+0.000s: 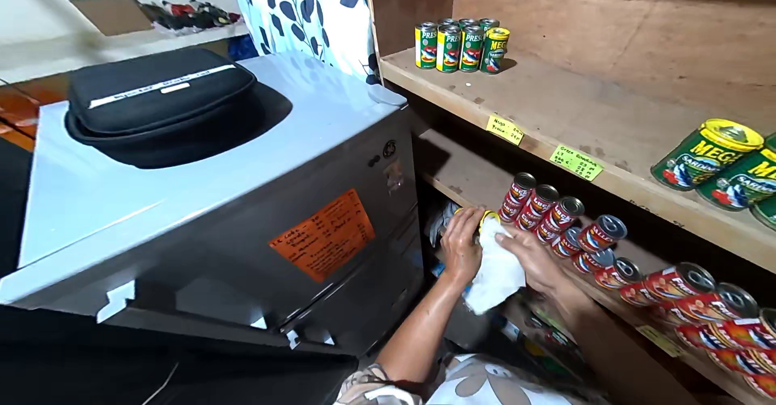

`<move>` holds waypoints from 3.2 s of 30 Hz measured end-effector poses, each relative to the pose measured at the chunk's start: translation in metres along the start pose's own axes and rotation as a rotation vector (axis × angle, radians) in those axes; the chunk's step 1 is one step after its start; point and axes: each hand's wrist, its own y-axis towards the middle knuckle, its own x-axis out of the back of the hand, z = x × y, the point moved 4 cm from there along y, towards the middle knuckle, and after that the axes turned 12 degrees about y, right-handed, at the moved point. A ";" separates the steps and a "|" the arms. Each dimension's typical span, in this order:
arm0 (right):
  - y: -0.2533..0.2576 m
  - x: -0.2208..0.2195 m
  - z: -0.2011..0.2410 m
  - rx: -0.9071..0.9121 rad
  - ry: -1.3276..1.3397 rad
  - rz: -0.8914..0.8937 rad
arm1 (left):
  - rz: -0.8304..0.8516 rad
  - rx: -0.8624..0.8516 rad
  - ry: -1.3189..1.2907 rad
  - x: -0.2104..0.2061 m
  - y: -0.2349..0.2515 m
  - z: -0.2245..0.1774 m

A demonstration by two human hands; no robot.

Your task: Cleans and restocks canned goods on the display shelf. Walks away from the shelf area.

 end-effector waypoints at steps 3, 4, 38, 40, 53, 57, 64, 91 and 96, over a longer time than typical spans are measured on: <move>0.002 0.020 0.018 0.194 -0.012 -0.087 | 0.033 0.097 -0.099 -0.005 -0.003 0.000; 0.000 0.025 0.028 0.313 -0.224 -0.118 | 0.042 0.136 -0.129 -0.005 -0.004 0.000; -0.012 -0.005 0.020 1.032 -0.792 -0.002 | 0.036 1.362 -1.616 0.001 0.007 -0.020; -0.003 -0.017 0.013 1.119 -0.930 0.032 | 0.074 1.374 -1.647 -0.001 0.006 -0.036; -0.054 0.065 -0.025 0.081 -0.388 0.015 | 0.177 0.125 -0.969 0.007 0.141 -0.122; -0.078 0.086 -0.037 0.087 -0.416 -0.030 | 0.414 -0.079 -1.004 -0.035 0.213 -0.203; -0.108 0.110 -0.039 0.193 -0.370 -0.234 | 0.644 -0.155 -0.926 -0.096 0.242 -0.264; -0.114 0.116 -0.049 0.166 -0.398 -0.259 | 0.844 -0.256 -0.834 -0.115 0.224 -0.252; -0.109 0.115 -0.050 0.126 -0.404 -0.227 | 0.950 -0.274 -0.861 -0.124 0.209 -0.237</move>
